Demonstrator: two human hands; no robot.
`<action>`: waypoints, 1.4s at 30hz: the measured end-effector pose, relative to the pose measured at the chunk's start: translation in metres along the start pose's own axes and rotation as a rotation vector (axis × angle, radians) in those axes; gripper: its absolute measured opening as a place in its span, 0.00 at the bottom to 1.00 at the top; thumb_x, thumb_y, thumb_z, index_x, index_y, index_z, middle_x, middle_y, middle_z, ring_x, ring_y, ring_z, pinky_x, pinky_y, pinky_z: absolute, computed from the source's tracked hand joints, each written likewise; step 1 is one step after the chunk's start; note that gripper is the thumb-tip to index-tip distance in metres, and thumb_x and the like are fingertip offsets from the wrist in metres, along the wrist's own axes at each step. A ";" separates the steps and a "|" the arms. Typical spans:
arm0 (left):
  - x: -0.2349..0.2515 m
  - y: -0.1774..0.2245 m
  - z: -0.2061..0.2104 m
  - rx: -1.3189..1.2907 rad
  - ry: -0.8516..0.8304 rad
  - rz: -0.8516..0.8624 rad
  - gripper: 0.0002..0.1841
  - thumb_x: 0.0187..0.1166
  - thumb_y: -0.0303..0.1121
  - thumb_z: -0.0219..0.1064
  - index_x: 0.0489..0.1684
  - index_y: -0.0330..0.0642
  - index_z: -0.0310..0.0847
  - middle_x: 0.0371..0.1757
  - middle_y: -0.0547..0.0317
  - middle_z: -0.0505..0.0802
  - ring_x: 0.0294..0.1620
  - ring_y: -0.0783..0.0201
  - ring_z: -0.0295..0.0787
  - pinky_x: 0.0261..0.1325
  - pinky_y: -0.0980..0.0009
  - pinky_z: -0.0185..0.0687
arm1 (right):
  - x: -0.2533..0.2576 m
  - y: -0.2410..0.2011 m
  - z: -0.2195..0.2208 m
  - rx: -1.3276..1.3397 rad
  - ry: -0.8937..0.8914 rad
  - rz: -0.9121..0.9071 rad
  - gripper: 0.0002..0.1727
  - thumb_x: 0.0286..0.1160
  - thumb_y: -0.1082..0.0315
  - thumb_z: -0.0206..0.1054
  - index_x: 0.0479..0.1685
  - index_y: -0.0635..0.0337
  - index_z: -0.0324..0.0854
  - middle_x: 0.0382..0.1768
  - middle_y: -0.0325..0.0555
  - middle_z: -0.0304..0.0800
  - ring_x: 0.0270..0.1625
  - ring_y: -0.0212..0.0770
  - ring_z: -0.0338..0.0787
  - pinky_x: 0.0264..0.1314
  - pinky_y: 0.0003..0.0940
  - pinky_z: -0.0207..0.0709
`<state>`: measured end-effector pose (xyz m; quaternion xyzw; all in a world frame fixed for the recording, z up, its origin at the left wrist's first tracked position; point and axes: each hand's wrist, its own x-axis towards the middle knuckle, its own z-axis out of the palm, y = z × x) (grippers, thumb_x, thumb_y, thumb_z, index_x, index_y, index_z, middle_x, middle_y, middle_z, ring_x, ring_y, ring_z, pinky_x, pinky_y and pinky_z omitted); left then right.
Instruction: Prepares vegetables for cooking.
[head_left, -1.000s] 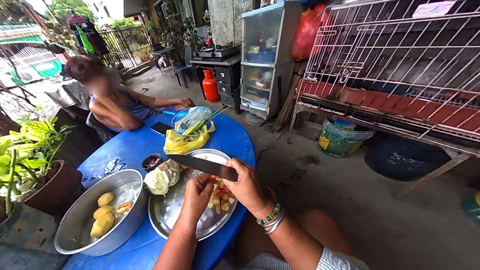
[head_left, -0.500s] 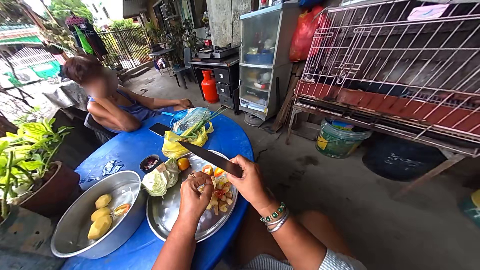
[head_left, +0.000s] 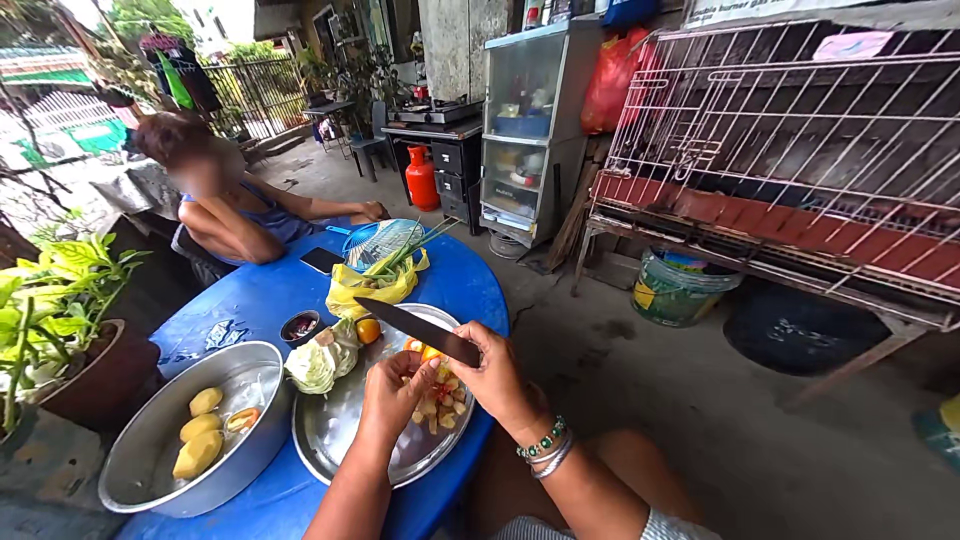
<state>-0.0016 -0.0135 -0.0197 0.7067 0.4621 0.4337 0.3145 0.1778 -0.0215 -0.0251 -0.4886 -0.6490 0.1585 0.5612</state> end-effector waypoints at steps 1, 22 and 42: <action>0.000 -0.001 0.001 -0.077 0.001 -0.012 0.13 0.78 0.43 0.69 0.36 0.41 0.90 0.29 0.66 0.94 0.31 0.73 0.91 0.40 0.72 0.88 | -0.002 -0.002 0.002 -0.017 0.009 -0.024 0.10 0.64 0.63 0.75 0.39 0.58 0.88 0.35 0.43 0.91 0.39 0.36 0.91 0.42 0.36 0.85; -0.002 0.004 -0.002 0.183 -0.015 0.078 0.13 0.69 0.33 0.77 0.49 0.42 0.92 0.48 0.61 0.96 0.48 0.69 0.91 0.52 0.67 0.85 | 0.001 0.003 0.000 0.001 0.024 0.074 0.10 0.62 0.64 0.73 0.38 0.59 0.85 0.32 0.42 0.89 0.36 0.35 0.88 0.39 0.35 0.82; -0.009 0.002 0.007 0.107 0.117 0.033 0.14 0.71 0.36 0.69 0.46 0.35 0.89 0.42 0.55 0.94 0.48 0.69 0.90 0.59 0.63 0.85 | -0.015 -0.011 0.015 -0.264 0.145 -0.264 0.10 0.64 0.62 0.75 0.35 0.59 0.86 0.38 0.46 0.92 0.36 0.40 0.92 0.30 0.36 0.83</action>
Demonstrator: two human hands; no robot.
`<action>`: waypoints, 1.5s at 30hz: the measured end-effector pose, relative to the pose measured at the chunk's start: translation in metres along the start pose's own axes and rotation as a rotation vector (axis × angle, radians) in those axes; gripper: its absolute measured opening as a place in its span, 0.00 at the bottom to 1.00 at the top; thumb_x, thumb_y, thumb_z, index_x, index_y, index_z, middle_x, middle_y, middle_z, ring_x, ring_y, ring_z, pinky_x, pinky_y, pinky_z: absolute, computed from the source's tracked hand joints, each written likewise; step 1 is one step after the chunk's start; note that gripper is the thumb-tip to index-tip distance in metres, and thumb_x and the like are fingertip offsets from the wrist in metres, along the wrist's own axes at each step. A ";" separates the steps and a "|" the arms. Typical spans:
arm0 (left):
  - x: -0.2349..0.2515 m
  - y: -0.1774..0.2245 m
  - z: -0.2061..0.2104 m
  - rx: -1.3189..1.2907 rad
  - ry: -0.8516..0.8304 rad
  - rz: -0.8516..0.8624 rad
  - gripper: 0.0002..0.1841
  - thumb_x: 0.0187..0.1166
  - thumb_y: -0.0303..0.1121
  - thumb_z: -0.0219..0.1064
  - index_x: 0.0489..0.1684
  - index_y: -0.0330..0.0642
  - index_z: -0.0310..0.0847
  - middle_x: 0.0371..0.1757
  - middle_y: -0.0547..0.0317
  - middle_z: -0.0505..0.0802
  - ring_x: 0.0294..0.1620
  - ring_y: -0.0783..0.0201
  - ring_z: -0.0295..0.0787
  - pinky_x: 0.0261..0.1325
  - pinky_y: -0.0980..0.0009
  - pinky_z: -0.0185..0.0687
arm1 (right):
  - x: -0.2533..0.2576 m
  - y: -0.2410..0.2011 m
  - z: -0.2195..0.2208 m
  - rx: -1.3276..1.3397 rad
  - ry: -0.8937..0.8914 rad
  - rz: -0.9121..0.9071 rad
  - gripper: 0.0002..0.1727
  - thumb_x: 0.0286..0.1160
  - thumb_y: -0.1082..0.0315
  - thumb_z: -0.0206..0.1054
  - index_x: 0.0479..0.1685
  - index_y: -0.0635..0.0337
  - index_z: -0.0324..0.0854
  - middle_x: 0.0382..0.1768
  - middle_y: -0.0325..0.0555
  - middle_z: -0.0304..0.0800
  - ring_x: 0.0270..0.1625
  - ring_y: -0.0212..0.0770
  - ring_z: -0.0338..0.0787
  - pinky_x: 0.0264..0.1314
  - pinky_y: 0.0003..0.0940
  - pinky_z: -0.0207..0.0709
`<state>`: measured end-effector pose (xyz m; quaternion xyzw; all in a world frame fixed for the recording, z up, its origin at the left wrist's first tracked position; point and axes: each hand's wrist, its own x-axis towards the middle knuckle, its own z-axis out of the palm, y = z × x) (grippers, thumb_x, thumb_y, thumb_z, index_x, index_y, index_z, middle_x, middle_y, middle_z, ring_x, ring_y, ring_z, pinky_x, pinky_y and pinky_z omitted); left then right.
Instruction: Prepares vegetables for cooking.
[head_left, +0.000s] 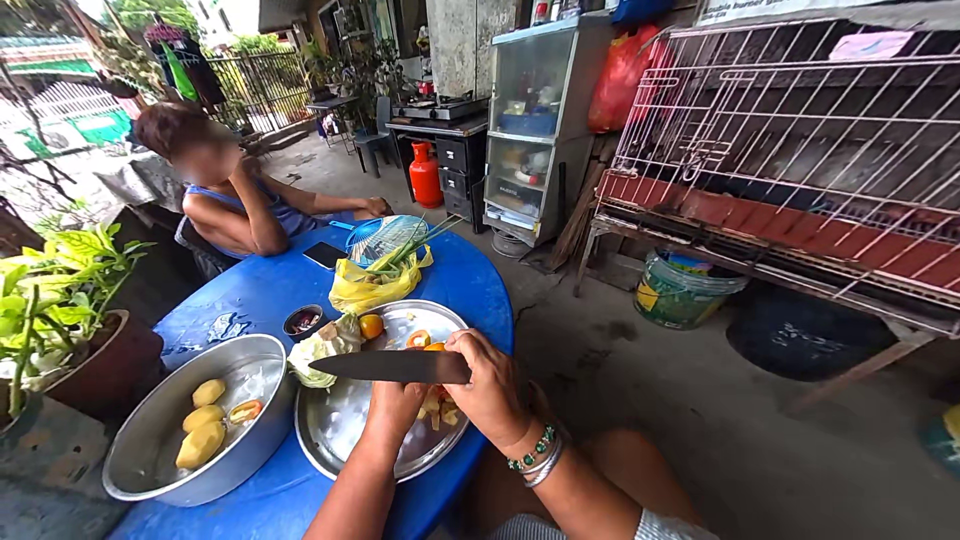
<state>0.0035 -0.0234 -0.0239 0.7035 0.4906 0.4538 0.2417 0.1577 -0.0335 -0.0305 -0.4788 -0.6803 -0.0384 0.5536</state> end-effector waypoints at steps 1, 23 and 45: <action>0.001 -0.001 0.000 -0.002 -0.034 -0.002 0.12 0.71 0.35 0.69 0.44 0.35 0.89 0.40 0.56 0.94 0.45 0.68 0.91 0.56 0.62 0.87 | 0.001 0.000 0.000 0.005 -0.001 0.017 0.10 0.63 0.61 0.76 0.35 0.59 0.86 0.38 0.45 0.92 0.36 0.40 0.93 0.30 0.37 0.84; 0.008 -0.001 -0.001 -0.534 -0.159 -0.128 0.09 0.82 0.25 0.64 0.33 0.33 0.88 0.29 0.58 0.95 0.31 0.71 0.90 0.42 0.74 0.86 | 0.008 0.010 -0.006 0.244 -0.096 0.282 0.11 0.60 0.63 0.76 0.37 0.58 0.86 0.33 0.42 0.90 0.38 0.35 0.90 0.41 0.34 0.83; 0.009 0.001 -0.002 -0.399 -0.094 -0.090 0.08 0.77 0.27 0.66 0.37 0.35 0.91 0.31 0.60 0.96 0.31 0.72 0.91 0.40 0.75 0.86 | 0.011 0.013 -0.009 0.291 -0.147 0.377 0.12 0.61 0.61 0.75 0.38 0.58 0.85 0.31 0.40 0.89 0.34 0.33 0.88 0.37 0.34 0.83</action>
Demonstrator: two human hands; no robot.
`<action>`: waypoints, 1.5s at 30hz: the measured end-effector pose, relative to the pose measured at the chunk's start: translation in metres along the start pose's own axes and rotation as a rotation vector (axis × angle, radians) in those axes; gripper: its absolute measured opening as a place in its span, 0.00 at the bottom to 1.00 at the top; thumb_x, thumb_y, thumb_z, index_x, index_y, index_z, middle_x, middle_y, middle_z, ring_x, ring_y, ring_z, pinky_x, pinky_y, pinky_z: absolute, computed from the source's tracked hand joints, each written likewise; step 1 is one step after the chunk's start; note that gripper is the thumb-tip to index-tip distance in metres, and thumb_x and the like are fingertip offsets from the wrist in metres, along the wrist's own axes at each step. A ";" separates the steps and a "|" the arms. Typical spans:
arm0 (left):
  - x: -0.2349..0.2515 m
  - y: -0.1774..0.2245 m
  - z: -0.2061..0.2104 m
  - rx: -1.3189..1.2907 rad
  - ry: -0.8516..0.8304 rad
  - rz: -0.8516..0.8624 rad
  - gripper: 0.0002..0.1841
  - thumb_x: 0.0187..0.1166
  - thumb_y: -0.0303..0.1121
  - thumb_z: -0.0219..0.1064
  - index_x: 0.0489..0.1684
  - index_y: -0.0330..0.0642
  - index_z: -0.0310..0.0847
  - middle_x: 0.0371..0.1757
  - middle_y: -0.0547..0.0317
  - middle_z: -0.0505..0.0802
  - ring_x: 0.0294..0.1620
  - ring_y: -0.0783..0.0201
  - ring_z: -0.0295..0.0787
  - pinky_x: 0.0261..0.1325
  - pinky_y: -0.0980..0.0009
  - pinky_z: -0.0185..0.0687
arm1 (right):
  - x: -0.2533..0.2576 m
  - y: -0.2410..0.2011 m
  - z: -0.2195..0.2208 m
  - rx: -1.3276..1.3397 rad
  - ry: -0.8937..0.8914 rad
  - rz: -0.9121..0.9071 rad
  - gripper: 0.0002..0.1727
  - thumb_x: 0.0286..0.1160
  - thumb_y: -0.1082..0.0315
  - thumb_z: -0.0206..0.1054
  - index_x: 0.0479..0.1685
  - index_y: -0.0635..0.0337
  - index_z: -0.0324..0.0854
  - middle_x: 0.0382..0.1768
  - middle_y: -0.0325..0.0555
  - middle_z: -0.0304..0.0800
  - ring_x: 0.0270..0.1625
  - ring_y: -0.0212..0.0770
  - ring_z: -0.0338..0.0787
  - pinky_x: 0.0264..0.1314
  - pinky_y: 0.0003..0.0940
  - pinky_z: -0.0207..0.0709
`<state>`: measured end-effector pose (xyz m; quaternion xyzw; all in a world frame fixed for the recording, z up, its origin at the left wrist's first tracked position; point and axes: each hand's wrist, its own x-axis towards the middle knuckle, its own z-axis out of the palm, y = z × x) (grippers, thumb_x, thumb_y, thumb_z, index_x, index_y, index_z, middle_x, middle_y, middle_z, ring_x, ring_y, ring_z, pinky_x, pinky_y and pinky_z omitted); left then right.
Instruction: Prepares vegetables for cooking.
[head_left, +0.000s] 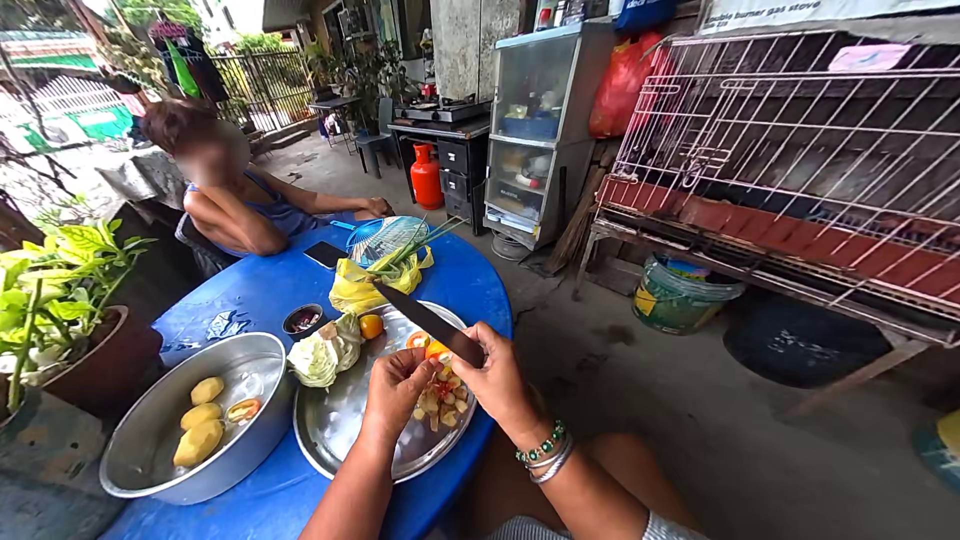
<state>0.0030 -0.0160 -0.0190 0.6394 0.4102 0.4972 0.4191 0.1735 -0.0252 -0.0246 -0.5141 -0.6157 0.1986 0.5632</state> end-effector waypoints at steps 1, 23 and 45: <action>0.000 0.000 0.000 0.002 0.002 -0.004 0.07 0.76 0.27 0.66 0.36 0.35 0.90 0.30 0.60 0.95 0.31 0.72 0.91 0.40 0.75 0.87 | -0.001 -0.001 0.001 -0.015 0.005 -0.013 0.12 0.60 0.61 0.75 0.38 0.58 0.85 0.32 0.41 0.89 0.35 0.34 0.89 0.38 0.35 0.83; 0.002 0.005 -0.010 -0.181 -0.209 0.005 0.14 0.87 0.29 0.58 0.54 0.33 0.89 0.48 0.61 0.96 0.44 0.76 0.91 0.52 0.77 0.86 | 0.009 -0.001 -0.011 0.034 -0.180 0.064 0.11 0.65 0.60 0.73 0.33 0.58 0.84 0.26 0.38 0.84 0.30 0.31 0.83 0.34 0.31 0.78; 0.006 0.007 -0.008 -0.405 0.115 0.193 0.21 0.70 0.15 0.72 0.62 0.25 0.75 0.52 0.47 0.94 0.50 0.58 0.95 0.59 0.64 0.92 | -0.014 0.005 -0.050 0.278 -0.317 0.028 0.26 0.87 0.48 0.60 0.69 0.58 0.85 0.36 0.31 0.86 0.28 0.19 0.76 0.30 0.16 0.71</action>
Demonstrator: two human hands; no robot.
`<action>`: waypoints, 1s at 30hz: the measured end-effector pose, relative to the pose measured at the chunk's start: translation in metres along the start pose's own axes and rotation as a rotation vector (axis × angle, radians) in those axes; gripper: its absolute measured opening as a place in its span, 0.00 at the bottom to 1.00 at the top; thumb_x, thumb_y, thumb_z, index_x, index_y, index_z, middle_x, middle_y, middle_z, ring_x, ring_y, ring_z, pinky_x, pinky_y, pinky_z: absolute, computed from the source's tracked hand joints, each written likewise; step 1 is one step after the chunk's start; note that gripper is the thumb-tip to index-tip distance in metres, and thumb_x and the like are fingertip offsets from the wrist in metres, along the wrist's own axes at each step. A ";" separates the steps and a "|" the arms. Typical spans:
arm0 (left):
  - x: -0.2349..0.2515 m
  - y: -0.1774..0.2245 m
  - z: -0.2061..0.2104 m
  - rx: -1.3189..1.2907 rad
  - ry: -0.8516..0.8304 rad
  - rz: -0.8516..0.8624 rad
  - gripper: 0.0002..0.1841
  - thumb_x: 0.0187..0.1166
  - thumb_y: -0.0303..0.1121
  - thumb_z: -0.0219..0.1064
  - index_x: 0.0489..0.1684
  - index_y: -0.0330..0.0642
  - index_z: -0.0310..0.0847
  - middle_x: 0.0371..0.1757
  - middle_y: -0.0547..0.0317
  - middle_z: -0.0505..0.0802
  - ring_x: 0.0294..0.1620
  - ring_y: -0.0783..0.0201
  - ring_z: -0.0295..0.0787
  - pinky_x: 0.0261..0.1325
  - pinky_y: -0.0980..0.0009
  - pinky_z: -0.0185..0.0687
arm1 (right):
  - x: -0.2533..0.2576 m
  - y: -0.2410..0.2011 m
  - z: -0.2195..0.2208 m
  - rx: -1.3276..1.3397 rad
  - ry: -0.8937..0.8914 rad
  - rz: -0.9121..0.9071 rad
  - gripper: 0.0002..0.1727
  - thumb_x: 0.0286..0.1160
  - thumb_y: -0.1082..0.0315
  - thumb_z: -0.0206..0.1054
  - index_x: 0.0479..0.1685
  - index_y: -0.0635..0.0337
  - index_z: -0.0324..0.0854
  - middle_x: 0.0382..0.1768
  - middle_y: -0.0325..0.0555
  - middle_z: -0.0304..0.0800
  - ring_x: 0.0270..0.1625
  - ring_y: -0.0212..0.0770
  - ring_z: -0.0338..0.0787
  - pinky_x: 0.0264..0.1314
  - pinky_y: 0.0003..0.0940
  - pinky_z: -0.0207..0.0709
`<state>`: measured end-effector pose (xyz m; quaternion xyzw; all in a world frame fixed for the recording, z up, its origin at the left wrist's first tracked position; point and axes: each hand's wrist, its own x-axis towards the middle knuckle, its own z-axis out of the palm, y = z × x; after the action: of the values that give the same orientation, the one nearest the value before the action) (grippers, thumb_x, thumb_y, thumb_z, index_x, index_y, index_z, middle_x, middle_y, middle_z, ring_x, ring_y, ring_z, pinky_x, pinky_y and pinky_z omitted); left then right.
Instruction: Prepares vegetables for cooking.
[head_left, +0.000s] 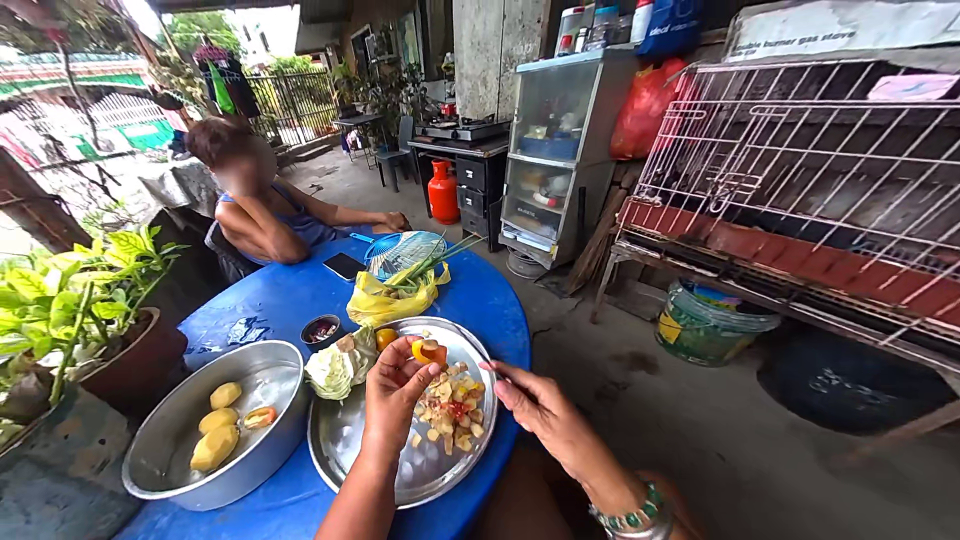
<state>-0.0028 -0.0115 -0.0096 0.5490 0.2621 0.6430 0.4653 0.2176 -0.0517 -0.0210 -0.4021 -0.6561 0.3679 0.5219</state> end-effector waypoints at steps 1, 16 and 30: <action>0.000 -0.001 -0.001 0.001 -0.005 -0.007 0.22 0.70 0.16 0.71 0.64 0.24 0.75 0.53 0.46 0.94 0.51 0.57 0.95 0.60 0.63 0.91 | -0.005 0.004 -0.006 -0.104 0.019 -0.040 0.27 0.86 0.46 0.61 0.69 0.57 0.86 0.46 0.33 0.93 0.38 0.18 0.84 0.42 0.17 0.79; 0.000 -0.007 -0.005 0.007 -0.083 -0.001 0.22 0.78 0.18 0.65 0.72 0.22 0.73 0.56 0.46 0.94 0.56 0.57 0.94 0.65 0.63 0.89 | -0.043 0.003 -0.055 -0.930 0.175 -0.073 0.42 0.74 0.22 0.48 0.67 0.39 0.91 0.32 0.42 0.91 0.28 0.43 0.88 0.25 0.47 0.78; -0.002 -0.008 -0.003 0.120 -0.119 0.102 0.22 0.78 0.17 0.65 0.72 0.20 0.72 0.56 0.46 0.94 0.57 0.58 0.93 0.66 0.65 0.88 | -0.040 0.004 -0.046 -1.001 0.178 -0.040 0.40 0.77 0.24 0.46 0.64 0.38 0.92 0.30 0.43 0.91 0.28 0.45 0.89 0.24 0.47 0.77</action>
<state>-0.0034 -0.0090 -0.0184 0.6256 0.2438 0.6152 0.4132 0.2684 -0.0839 -0.0323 -0.6201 -0.7125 -0.0370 0.3261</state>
